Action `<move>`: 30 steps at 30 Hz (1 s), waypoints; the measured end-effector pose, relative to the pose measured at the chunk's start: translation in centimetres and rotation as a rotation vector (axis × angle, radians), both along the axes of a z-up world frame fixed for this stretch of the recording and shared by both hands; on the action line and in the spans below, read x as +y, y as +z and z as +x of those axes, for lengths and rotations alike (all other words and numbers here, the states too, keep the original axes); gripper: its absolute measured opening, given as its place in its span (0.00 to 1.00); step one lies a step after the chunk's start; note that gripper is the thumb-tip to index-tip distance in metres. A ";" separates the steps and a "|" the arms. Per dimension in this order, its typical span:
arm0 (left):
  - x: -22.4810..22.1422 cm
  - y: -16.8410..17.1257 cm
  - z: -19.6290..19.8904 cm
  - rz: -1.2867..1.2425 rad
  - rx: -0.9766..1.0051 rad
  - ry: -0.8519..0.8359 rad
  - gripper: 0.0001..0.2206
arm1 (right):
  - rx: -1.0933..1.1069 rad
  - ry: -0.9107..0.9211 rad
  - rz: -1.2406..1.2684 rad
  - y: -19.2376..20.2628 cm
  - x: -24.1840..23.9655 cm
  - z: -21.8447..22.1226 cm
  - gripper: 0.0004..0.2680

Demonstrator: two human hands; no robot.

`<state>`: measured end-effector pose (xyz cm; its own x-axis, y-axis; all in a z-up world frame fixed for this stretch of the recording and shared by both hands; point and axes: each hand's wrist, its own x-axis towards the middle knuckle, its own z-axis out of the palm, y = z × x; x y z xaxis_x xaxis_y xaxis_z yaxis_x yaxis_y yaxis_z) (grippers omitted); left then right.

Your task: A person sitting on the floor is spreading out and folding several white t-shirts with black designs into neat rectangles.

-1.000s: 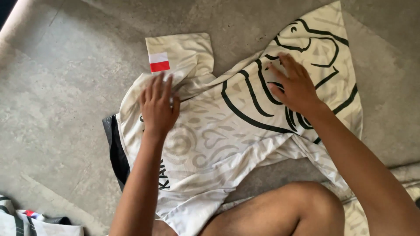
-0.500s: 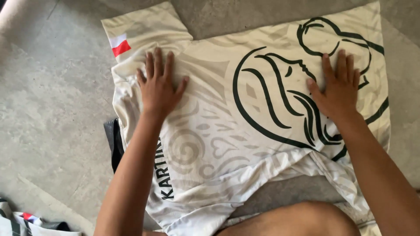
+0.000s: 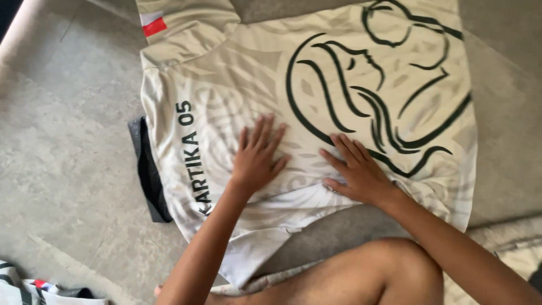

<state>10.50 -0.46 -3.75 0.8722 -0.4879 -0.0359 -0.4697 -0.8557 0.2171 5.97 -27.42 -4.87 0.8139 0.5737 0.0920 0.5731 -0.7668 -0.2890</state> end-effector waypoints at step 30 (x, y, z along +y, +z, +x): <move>5.0 9.2 -14.1 0.132 0.174 0.719 0.31 | 0.339 -0.666 -0.140 4.1 -13.4 -10.2 0.18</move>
<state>-3.63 4.57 5.43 0.9505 0.2182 -0.2210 0.2469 -0.9626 0.1117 -4.25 -40.78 -0.78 0.9631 -0.0608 -0.2623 -0.1264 -0.9622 -0.2411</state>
